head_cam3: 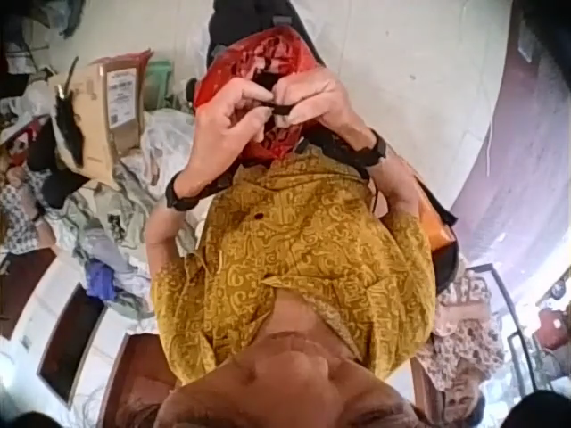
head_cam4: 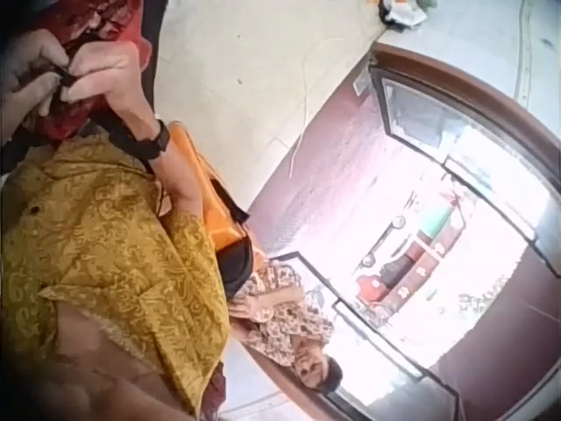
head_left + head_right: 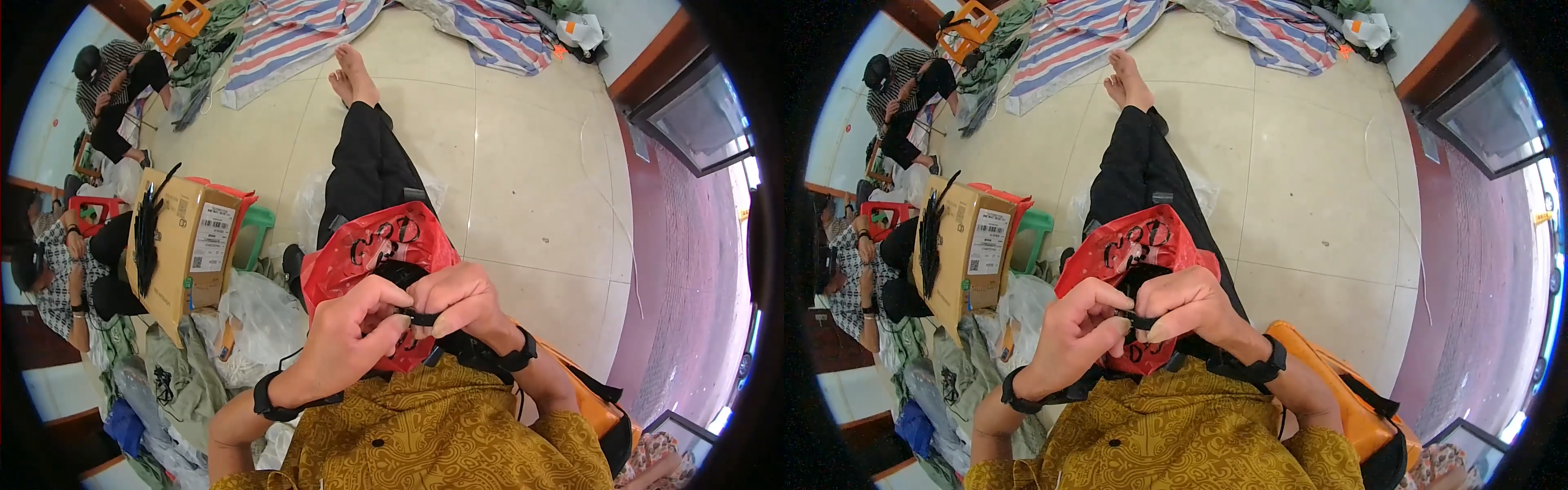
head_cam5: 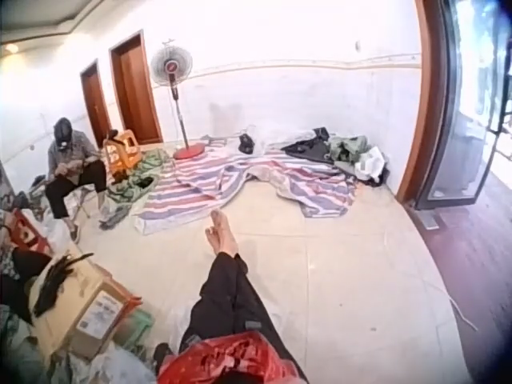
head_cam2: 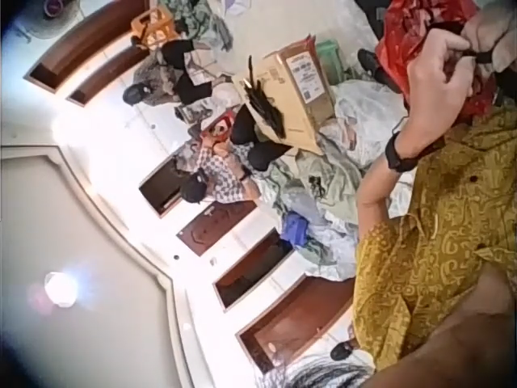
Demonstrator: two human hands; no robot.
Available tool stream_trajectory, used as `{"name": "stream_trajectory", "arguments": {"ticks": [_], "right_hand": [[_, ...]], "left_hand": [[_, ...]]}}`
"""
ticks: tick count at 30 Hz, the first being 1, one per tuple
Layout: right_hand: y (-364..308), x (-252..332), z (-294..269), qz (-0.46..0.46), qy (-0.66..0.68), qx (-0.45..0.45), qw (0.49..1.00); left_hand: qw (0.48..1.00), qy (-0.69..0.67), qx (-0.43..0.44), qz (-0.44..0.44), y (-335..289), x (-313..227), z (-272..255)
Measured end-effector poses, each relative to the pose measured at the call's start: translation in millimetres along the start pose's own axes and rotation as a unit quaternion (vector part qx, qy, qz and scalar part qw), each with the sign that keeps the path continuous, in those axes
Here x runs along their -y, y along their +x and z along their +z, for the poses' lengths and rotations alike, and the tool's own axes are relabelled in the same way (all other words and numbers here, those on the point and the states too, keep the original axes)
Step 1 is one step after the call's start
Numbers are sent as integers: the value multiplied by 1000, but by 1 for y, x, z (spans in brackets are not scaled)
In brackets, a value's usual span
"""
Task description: Manually attaching or assembling small black shoe components or straps.
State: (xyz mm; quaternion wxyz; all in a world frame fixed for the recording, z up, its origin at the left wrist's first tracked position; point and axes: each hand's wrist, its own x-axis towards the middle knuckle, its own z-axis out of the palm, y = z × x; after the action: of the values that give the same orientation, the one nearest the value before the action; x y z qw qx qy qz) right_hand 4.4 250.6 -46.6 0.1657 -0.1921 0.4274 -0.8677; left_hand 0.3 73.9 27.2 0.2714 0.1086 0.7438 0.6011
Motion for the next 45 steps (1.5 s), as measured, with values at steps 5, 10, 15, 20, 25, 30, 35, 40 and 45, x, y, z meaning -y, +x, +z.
{"name": "stream_trajectory", "arguments": {"ticks": [5,10,15,20,25,30,35,40,45], "right_hand": [[0,0,0,4,3,-2,1000],[-1,0,1,9,-7,-6,1000],[-1,-1,0,-2,-11,-3,1000],[-1,-1,-1,-12,-5,-5,1000],[-1,0,1,-8,2,-10,1000],[-1,-1,0,-18,-7,-10,1000],[-1,1,3,-10,-3,-12,1000],[-2,-2,2,-12,15,-24,1000],[-3,-3,2,-10,13,-20,1000]], "left_hand": [[1000,-10,3,-15,0,-2,0],[999,-13,24,-31,1,-3,-2],[999,-12,13,-31,1,-2,-1],[1000,12,-4,-10,-1,1,1],[999,33,-15,5,-1,5,3],[999,23,-22,4,-2,8,5],[999,26,-36,19,-3,10,7],[999,21,-26,26,-3,8,7],[996,70,-10,46,-3,8,2]]}}
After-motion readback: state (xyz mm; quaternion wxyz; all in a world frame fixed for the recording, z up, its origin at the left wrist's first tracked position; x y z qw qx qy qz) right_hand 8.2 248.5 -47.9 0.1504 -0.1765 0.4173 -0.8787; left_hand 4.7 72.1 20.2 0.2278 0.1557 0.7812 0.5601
